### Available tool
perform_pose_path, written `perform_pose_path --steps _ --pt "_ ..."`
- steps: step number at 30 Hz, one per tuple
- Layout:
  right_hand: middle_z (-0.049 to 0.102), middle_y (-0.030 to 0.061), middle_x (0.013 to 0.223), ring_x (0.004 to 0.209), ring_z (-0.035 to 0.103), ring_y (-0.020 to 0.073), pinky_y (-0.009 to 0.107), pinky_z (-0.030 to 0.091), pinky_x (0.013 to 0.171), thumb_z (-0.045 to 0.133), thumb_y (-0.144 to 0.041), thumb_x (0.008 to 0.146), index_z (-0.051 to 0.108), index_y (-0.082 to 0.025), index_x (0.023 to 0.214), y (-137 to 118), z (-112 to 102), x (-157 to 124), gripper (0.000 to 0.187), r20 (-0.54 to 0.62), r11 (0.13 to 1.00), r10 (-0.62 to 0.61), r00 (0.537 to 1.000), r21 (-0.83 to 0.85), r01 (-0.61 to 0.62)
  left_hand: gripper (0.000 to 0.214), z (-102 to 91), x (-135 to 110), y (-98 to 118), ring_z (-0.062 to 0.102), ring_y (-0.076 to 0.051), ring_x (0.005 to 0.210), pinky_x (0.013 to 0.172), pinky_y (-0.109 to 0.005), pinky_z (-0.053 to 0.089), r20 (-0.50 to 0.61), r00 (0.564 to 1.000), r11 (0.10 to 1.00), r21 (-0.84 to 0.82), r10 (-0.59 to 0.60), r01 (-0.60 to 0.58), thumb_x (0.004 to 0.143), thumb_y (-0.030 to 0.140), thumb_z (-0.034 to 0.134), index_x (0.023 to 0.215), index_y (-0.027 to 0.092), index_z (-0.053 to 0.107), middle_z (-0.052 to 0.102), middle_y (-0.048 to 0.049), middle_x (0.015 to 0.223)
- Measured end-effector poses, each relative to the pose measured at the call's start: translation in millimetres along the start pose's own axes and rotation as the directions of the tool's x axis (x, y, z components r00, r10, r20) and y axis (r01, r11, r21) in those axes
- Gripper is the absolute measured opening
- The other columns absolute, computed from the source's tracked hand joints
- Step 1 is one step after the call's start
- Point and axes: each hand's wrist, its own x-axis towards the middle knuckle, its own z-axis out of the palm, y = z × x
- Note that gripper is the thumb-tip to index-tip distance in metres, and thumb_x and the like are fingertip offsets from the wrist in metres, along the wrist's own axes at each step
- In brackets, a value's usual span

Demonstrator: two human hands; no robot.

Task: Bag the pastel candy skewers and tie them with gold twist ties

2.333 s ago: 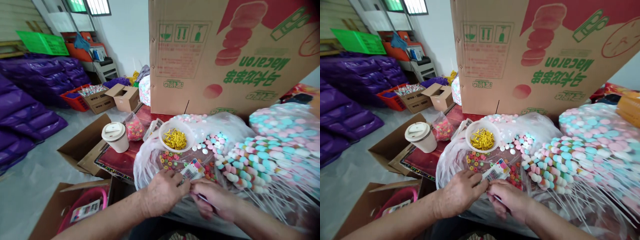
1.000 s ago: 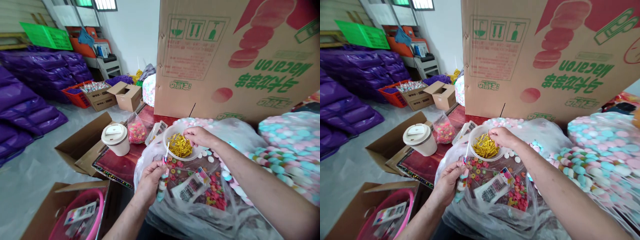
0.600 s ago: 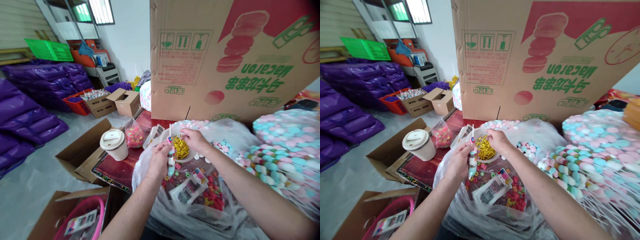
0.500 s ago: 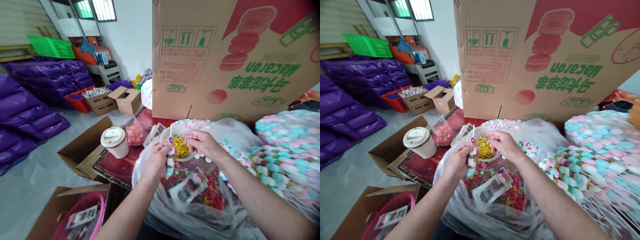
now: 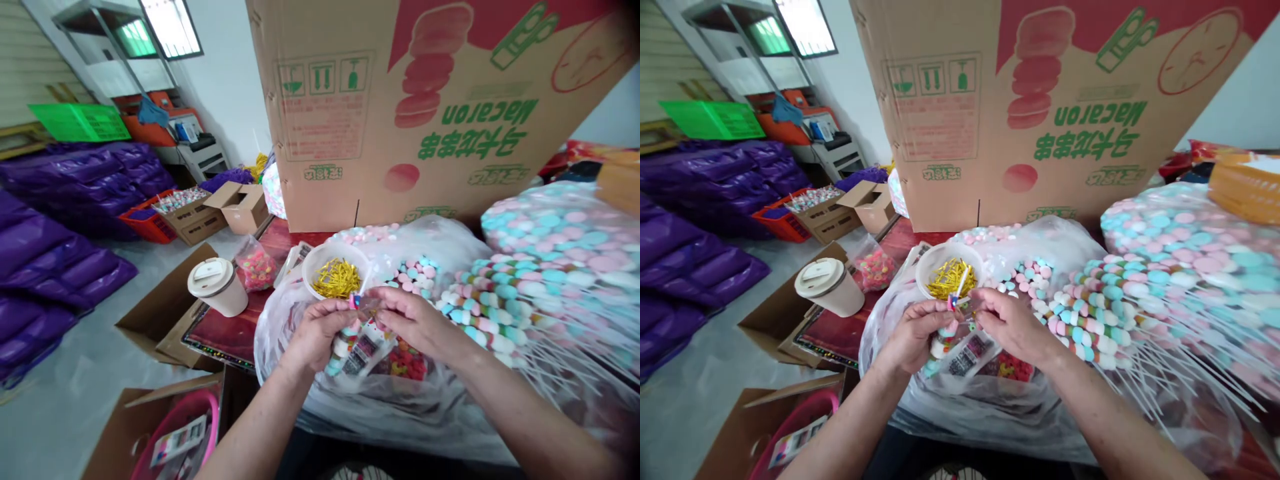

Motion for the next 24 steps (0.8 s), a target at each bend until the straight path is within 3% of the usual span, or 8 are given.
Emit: perform_pose_path --steps 6,9,13,18,20,24 --pt "0.056 -0.0038 0.073 0.049 0.051 0.0079 0.024 0.041 0.050 0.047 -0.027 0.086 0.042 -0.019 0.117 -2.9 -4.0 -22.5 0.032 0.007 0.970 -0.063 0.998 0.234 0.060 0.023 13.7 -7.7 -10.9 0.055 -0.011 0.047 0.047 -0.023 0.045 0.090 0.985 0.985 -0.072 -0.148 0.155 0.048 0.019 0.083 0.065 0.011 0.071 0.066 -0.0028 0.057" --pt "0.054 -0.0054 0.072 0.042 0.047 0.0052 0.021 0.035 0.043 0.047 -0.027 0.086 0.042 -0.019 0.114 -1.1 -1.4 -30.8 0.029 0.044 0.960 -0.034 0.998 0.281 0.020 0.023 24.2 -10.5 -20.3 0.056 -0.012 0.048 0.048 -0.024 0.046 0.118 0.978 0.981 -0.064 -0.174 0.182 0.047 0.017 0.083 0.066 0.010 0.071 0.067 -0.0033 0.058" --pt "0.052 -0.0064 0.068 0.039 0.042 0.0041 0.019 0.029 0.038 0.047 -0.028 0.084 0.045 -0.018 0.114 1.0 -0.7 -39.3 0.031 0.057 0.964 0.048 0.997 0.257 -0.061 0.020 29.8 -12.1 -28.1 0.058 -0.011 0.050 0.051 -0.021 0.045 0.060 0.985 0.986 -0.020 -0.163 0.165 0.048 0.016 0.082 0.063 0.009 0.071 0.066 -0.0044 0.054" --pt "0.048 -0.0084 0.058 0.040 0.041 0.0056 0.019 0.031 0.039 0.050 -0.024 0.084 0.047 -0.016 0.122 1.5 -9.8 -45.9 0.039 0.072 0.965 0.137 0.988 0.215 -0.150 0.021 27.0 -12.0 -22.6 0.057 -0.011 0.047 0.049 -0.023 0.046 0.013 0.988 0.988 -0.020 -0.152 0.152 0.048 0.014 0.081 0.065 0.010 0.070 0.067 -0.0036 0.058" --pt "0.053 -0.0062 0.062 0.042 0.044 0.0058 0.020 0.033 0.040 0.050 -0.025 0.084 0.046 -0.015 0.124 4.0 -13.9 -47.9 0.041 0.088 0.944 0.096 0.991 0.306 -0.119 0.022 25.9 -12.7 -19.4 0.059 -0.013 0.050 0.049 -0.024 0.047 0.049 0.988 0.988 -0.040 -0.144 0.146 0.050 0.016 0.082 0.067 0.010 0.069 0.067 -0.0038 0.061" --pt "0.064 0.0008 0.084 0.042 0.047 0.0038 0.020 0.034 0.040 0.054 -0.024 0.083 0.047 -0.019 0.122 11.9 -14.9 -51.0 0.040 0.014 0.863 0.011 1.000 0.504 -0.017 0.024 26.6 -14.9 -22.0 0.061 -0.016 0.054 0.048 -0.026 0.050 0.139 0.976 0.981 -0.078 -0.165 0.177 0.052 0.019 0.082 0.069 0.010 0.069 0.066 -0.0040 0.061"
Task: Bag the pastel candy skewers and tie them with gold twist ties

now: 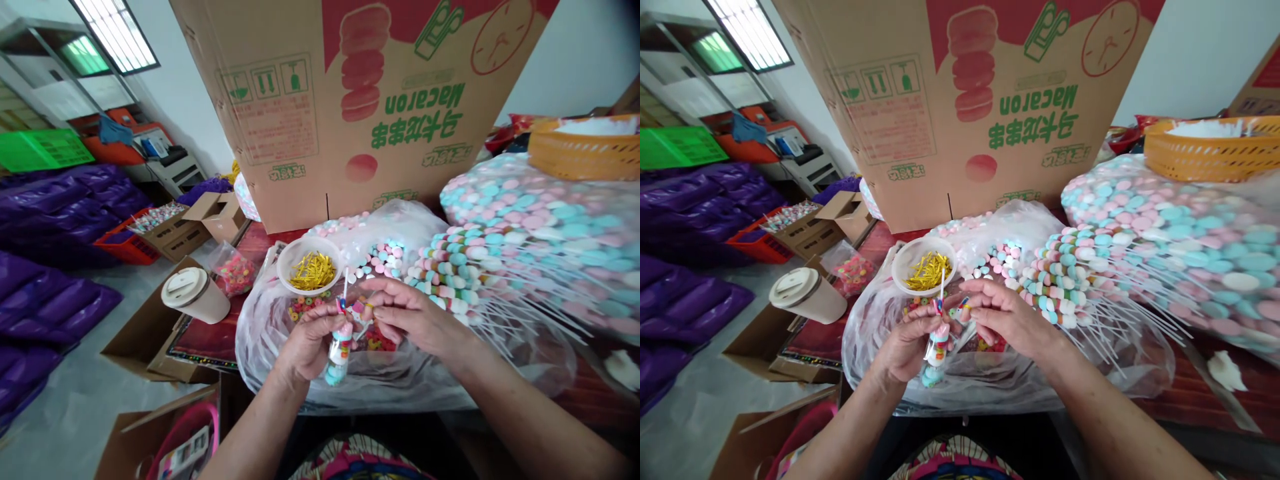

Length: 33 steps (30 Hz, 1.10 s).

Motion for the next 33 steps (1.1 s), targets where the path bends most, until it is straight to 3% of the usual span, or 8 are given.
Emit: perform_pose_path --steps 10,13,16,19,21,25,28,33 --pt "0.064 0.0078 0.111 0.038 0.043 0.0034 0.023 0.041 0.040 0.047 -0.020 0.077 0.040 -0.023 0.135 11.5 23.4 -4.5 0.058 -0.172 0.974 0.030 0.985 -0.218 -0.067 0.026 1.0 3.1 -13.3 0.062 -0.016 0.056 0.052 -0.027 0.051 0.016 0.998 0.996 -0.062 -0.056 0.057 0.053 0.018 0.082 0.073 0.010 0.068 0.066 -0.0044 0.060" --pt "0.067 0.0033 0.098 0.042 0.045 0.0069 0.024 0.042 0.042 0.048 -0.018 0.075 0.041 -0.026 0.135 17.5 28.9 -4.1 0.061 -0.229 0.921 -0.015 0.973 -0.382 -0.076 0.024 2.5 3.0 -16.9 0.060 -0.014 0.053 0.050 -0.026 0.050 -0.041 0.999 0.997 -0.070 -0.035 0.032 0.053 0.017 0.081 0.072 0.011 0.069 0.065 -0.0031 0.061" --pt "0.063 -0.0018 0.067 0.041 0.046 0.0095 0.023 0.038 0.041 0.048 -0.016 0.074 0.059 -0.023 0.110 23.4 29.5 -2.8 0.038 -0.260 0.860 0.033 0.965 -0.485 -0.160 0.020 4.6 3.5 -20.8 0.058 -0.012 0.052 0.051 -0.023 0.049 -0.090 0.996 0.998 -0.060 -0.010 0.005 0.053 0.015 0.080 0.069 0.010 0.069 0.065 -0.0035 0.060" --pt "0.045 -0.0061 0.044 0.037 0.039 0.0100 0.022 0.030 0.038 0.046 -0.020 0.076 0.057 -0.021 0.072 27.0 24.1 -4.9 0.012 -0.250 0.839 0.162 0.955 -0.474 -0.266 0.019 4.5 5.1 -23.3 0.057 -0.010 0.051 0.052 -0.021 0.047 -0.108 0.994 0.999 -0.039 -0.005 0.001 0.051 0.014 0.080 0.067 0.010 0.070 0.066 -0.0038 0.061" --pt "0.043 -0.0058 0.045 0.041 0.039 0.0104 0.022 0.031 0.041 0.048 -0.025 0.077 0.055 -0.021 0.067 24.9 19.2 -10.2 0.013 -0.274 0.848 0.103 0.956 -0.478 -0.229 0.019 3.0 6.9 -23.8 0.058 -0.010 0.052 0.052 -0.021 0.047 -0.145 0.989 1.000 -0.018 0.012 -0.014 0.051 0.015 0.080 0.067 0.011 0.070 0.066 -0.0037 0.063" --pt "0.053 -0.0015 0.064 0.056 0.047 0.0125 0.023 0.039 0.051 0.048 -0.035 0.085 0.059 -0.020 0.081 11.3 18.5 -22.3 0.019 -0.304 0.839 -0.132 0.944 -0.541 -0.057 0.016 1.3 10.0 -24.2 0.053 -0.009 0.049 0.049 -0.020 0.042 -0.187 0.980 0.995 0.090 0.069 -0.053 0.055 0.022 0.079 0.062 0.012 0.068 0.061 -0.0014 0.057" --pt "0.056 -0.0003 0.067 0.061 0.050 0.0132 0.024 0.041 0.056 0.046 -0.032 0.087 0.059 -0.021 0.079 6.2 28.2 -21.3 0.019 -0.212 0.785 -0.198 0.957 -0.619 0.026 0.014 2.9 9.5 -28.2 0.050 -0.008 0.050 0.050 -0.019 0.039 -0.182 0.977 0.985 0.152 0.111 -0.083 0.056 0.022 0.077 0.060 0.013 0.068 0.060 -0.0006 0.056" --pt "0.055 -0.0018 0.065 0.059 0.050 0.0123 0.024 0.041 0.057 0.046 -0.027 0.087 0.054 -0.022 0.076 15.5 37.7 -9.5 0.014 -0.212 0.755 -0.263 0.941 -0.653 0.064 0.010 1.1 4.6 -34.7 0.049 -0.010 0.054 0.057 -0.021 0.040 -0.099 0.980 0.959 0.244 0.170 -0.142 0.061 0.022 0.071 0.057 0.014 0.066 0.055 0.0005 0.054"
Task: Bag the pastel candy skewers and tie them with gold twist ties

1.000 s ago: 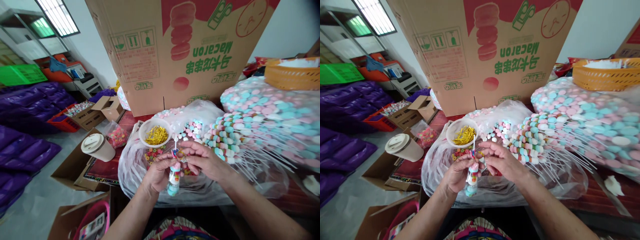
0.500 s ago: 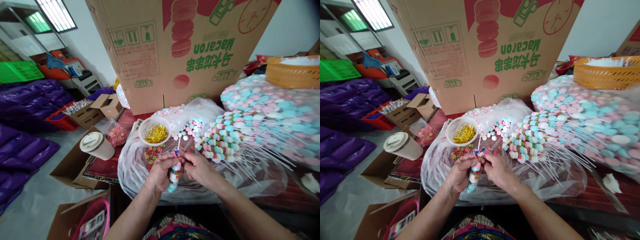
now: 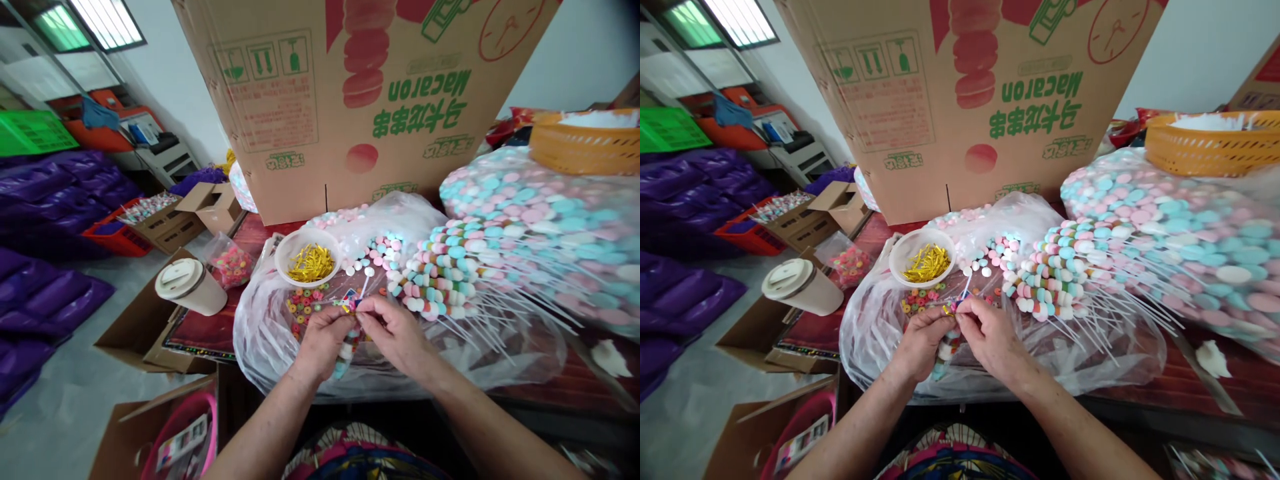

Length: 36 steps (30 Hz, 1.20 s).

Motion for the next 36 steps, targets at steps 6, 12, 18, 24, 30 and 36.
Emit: perform_pose_path --steps 6,12,18,24,30,36 --pt "0.061 -0.0007 0.071 0.064 0.057 0.0143 0.026 0.046 0.061 0.045 -0.023 0.085 0.052 -0.023 0.097 9.6 4.1 -3.0 0.013 0.070 0.991 0.030 0.997 0.126 -0.038 0.018 -13.4 -3.2 4.4 0.047 -0.011 0.057 0.058 -0.021 0.037 0.141 0.990 0.981 0.188 0.019 -0.045 0.070 0.028 0.068 0.058 0.014 0.066 0.056 -0.0009 0.058" --pt "0.063 0.0005 0.076 0.067 0.059 0.0171 0.031 0.048 0.064 0.048 -0.024 0.083 0.030 -0.023 0.139 13.0 14.1 -6.5 0.058 -0.093 0.987 0.149 0.984 0.079 -0.142 0.028 -11.3 -0.7 -3.1 0.045 -0.008 0.049 0.050 -0.021 0.036 0.066 0.997 0.998 -0.030 -0.045 0.047 0.064 0.038 0.077 0.057 0.013 0.066 0.057 0.0000 0.054" --pt "0.057 -0.0007 0.066 0.063 0.052 0.0138 0.026 0.043 0.057 0.050 -0.026 0.086 0.057 -0.021 0.070 6.2 -7.1 -9.9 0.018 0.161 0.999 -0.010 0.987 0.036 0.004 0.025 -11.5 -2.7 0.5 0.053 -0.007 0.049 0.053 -0.019 0.042 0.128 0.984 0.979 -0.147 -0.124 0.143 0.058 0.029 0.083 0.055 0.010 0.067 0.062 -0.0023 0.053" --pt "0.065 0.0014 0.077 0.071 0.058 0.0137 0.026 0.046 0.066 0.051 -0.026 0.090 0.066 -0.022 0.083 -3.3 -32.0 -1.5 0.017 0.345 0.962 -0.271 0.899 0.072 0.262 0.036 -18.3 -6.2 13.7 0.062 -0.016 0.047 0.051 -0.026 0.051 0.374 0.850 0.897 -0.094 -0.370 0.432 0.051 0.030 0.088 0.070 0.008 0.067 0.065 -0.0059 0.053" --pt "0.060 -0.0024 0.056 0.050 0.052 0.0108 0.022 0.041 0.049 0.054 -0.029 0.087 0.059 -0.019 0.065 0.3 -3.2 -6.5 0.024 0.169 0.992 -0.008 0.986 0.128 -0.014 0.048 -16.0 -3.7 6.8 0.060 -0.012 0.045 0.047 -0.023 0.051 0.269 0.932 0.918 -0.246 -0.244 0.311 0.056 0.024 0.085 0.094 0.017 0.056 0.063 0.0034 0.058" --pt "0.055 0.0048 0.063 0.060 0.051 0.0163 0.029 0.039 0.058 0.038 -0.013 0.090 0.055 -0.017 0.068 6.5 12.0 -11.8 0.027 -0.146 0.765 -0.450 0.881 -0.572 0.296 0.038 0.9 -6.1 -12.2 0.056 -0.007 0.053 0.056 -0.018 0.046 -0.100 0.988 0.978 -0.160 0.117 -0.132 0.059 0.030 0.083 0.085 0.015 0.060 0.063 0.0032 0.062"
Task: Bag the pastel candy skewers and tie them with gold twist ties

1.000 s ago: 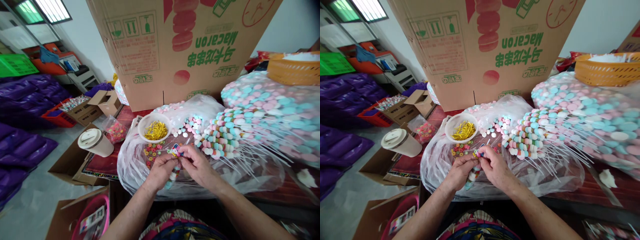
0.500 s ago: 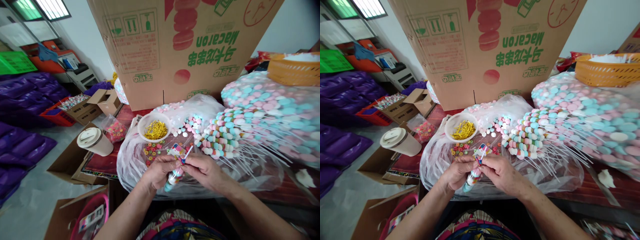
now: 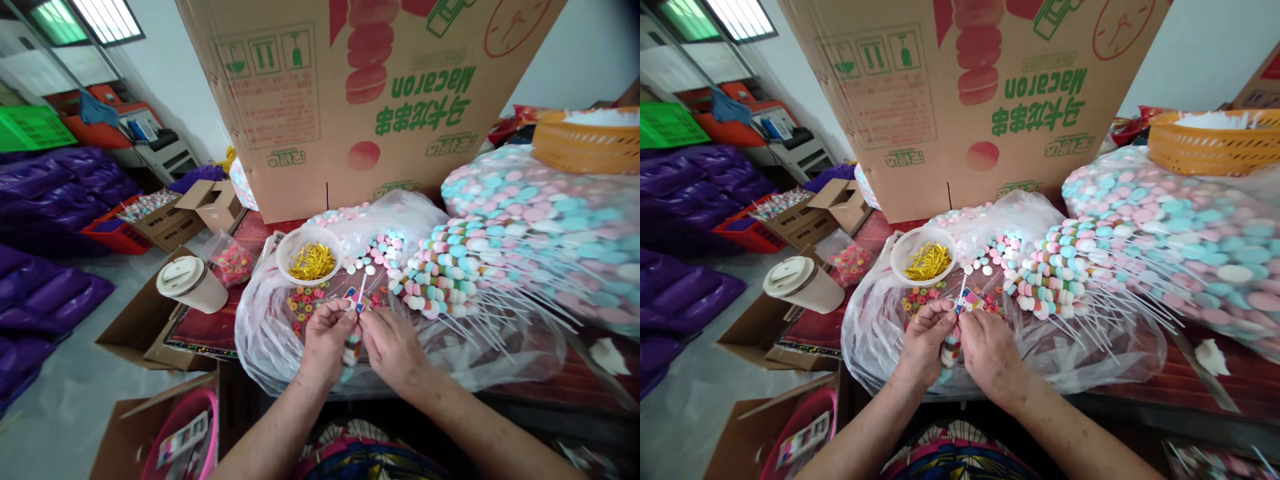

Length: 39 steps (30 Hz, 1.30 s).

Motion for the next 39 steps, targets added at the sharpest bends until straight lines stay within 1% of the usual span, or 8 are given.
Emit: perform_pose_path --steps 7,10,13,21,25,30,34,39 --pt "0.049 0.0013 0.058 0.055 0.044 0.0150 0.029 0.034 0.053 0.044 -0.013 0.085 0.051 -0.020 0.069 1.0 -20.6 0.7 0.019 -0.026 0.968 -0.244 0.969 -0.060 0.242 0.072 -5.4 -8.8 55.6 0.062 -0.021 0.057 0.061 -0.035 0.049 0.143 0.919 0.927 0.140 -0.367 0.349 0.078 0.074 0.040 0.119 0.016 0.054 0.063 -0.0024 0.060" --pt "0.047 -0.0018 0.056 0.049 0.041 0.0115 0.025 0.032 0.047 0.039 -0.015 0.088 0.047 -0.021 0.067 -6.6 -22.8 -5.7 0.023 0.019 0.977 0.028 0.999 0.212 -0.031 0.068 -22.2 -11.2 89.4 0.062 -0.019 0.056 0.073 -0.042 0.051 0.331 0.938 0.989 -0.065 -0.107 0.135 0.081 0.074 0.030 0.115 0.023 0.061 0.063 0.0001 0.056" --pt "0.046 -0.0030 0.058 0.051 0.043 0.0101 0.023 0.033 0.049 0.041 -0.018 0.089 0.043 -0.020 0.067 -16.7 -26.8 -5.6 0.022 0.069 0.863 0.300 0.952 0.406 -0.301 0.079 -30.1 -14.2 87.3 0.067 -0.027 0.069 0.080 -0.047 0.049 0.460 0.807 0.928 0.220 -0.371 0.301 0.077 0.079 0.030 0.094 0.014 0.072 0.070 -0.0107 0.068" --pt "0.040 -0.0051 0.056 0.051 0.036 0.0099 0.023 0.031 0.048 0.042 -0.031 0.091 0.047 -0.020 0.071 -39.1 -19.2 1.0 0.023 0.323 0.508 0.456 0.829 0.671 -0.540 0.044 -1.8 -20.4 38.5 0.062 -0.021 0.100 0.095 -0.035 0.042 0.225 0.939 0.920 -0.237 -0.261 0.313 0.088 0.054 0.045 0.104 0.019 0.065 0.070 -0.0081 0.104" --pt "0.049 -0.0015 0.064 0.060 0.046 0.0115 0.024 0.036 0.057 0.042 -0.024 0.089 0.046 -0.020 0.071 -47.1 -18.6 -2.0 0.020 0.225 0.669 0.317 0.922 0.636 -0.385 0.064 -4.0 -29.9 46.0 0.064 -0.026 0.098 0.096 -0.040 0.042 0.271 0.784 0.807 -0.041 -0.559 0.589 0.084 0.066 0.038 0.103 0.012 0.066 0.071 -0.0129 0.093" --pt "0.050 -0.0026 0.056 0.052 0.046 0.0101 0.021 0.033 0.050 0.042 -0.015 0.084 0.044 -0.020 0.062 -38.5 -17.7 -4.9 0.022 0.365 0.722 0.244 0.898 0.550 -0.420 0.066 -16.2 -34.7 86.5 0.067 -0.024 0.073 0.089 -0.044 0.048 0.344 0.923 0.975 -0.075 -0.172 0.209 0.077 0.075 0.040 0.083 0.018 0.071 0.072 -0.0059 0.071" --pt "0.050 0.0005 0.061 0.056 0.046 0.0126 0.025 0.032 0.054 0.039 -0.018 0.084 0.041 -0.020 0.065 -32.9 -22.0 -2.9 0.020 0.140 0.831 0.378 0.915 0.385 -0.402 0.058 -13.7 -39.1 77.0 0.067 -0.025 0.069 0.076 -0.039 0.051 0.386 0.794 0.863 0.389 -0.470 0.322 0.087 0.059 0.042 0.077 0.010 0.072 0.072 -0.0114 0.071" --pt "0.050 0.0010 0.058 0.053 0.044 0.0133 0.027 0.029 0.051 0.037 -0.019 0.084 0.040 -0.021 0.066 -42.9 -25.2 -7.3 0.019 0.064 0.908 0.333 0.941 0.247 -0.338 0.037 4.2 -43.6 42.9 0.058 -0.026 0.108 0.099 -0.040 0.039 0.282 0.853 0.874 0.354 -0.439 0.333 0.086 0.045 0.055 0.099 0.014 0.068 0.070 -0.0097 0.101"
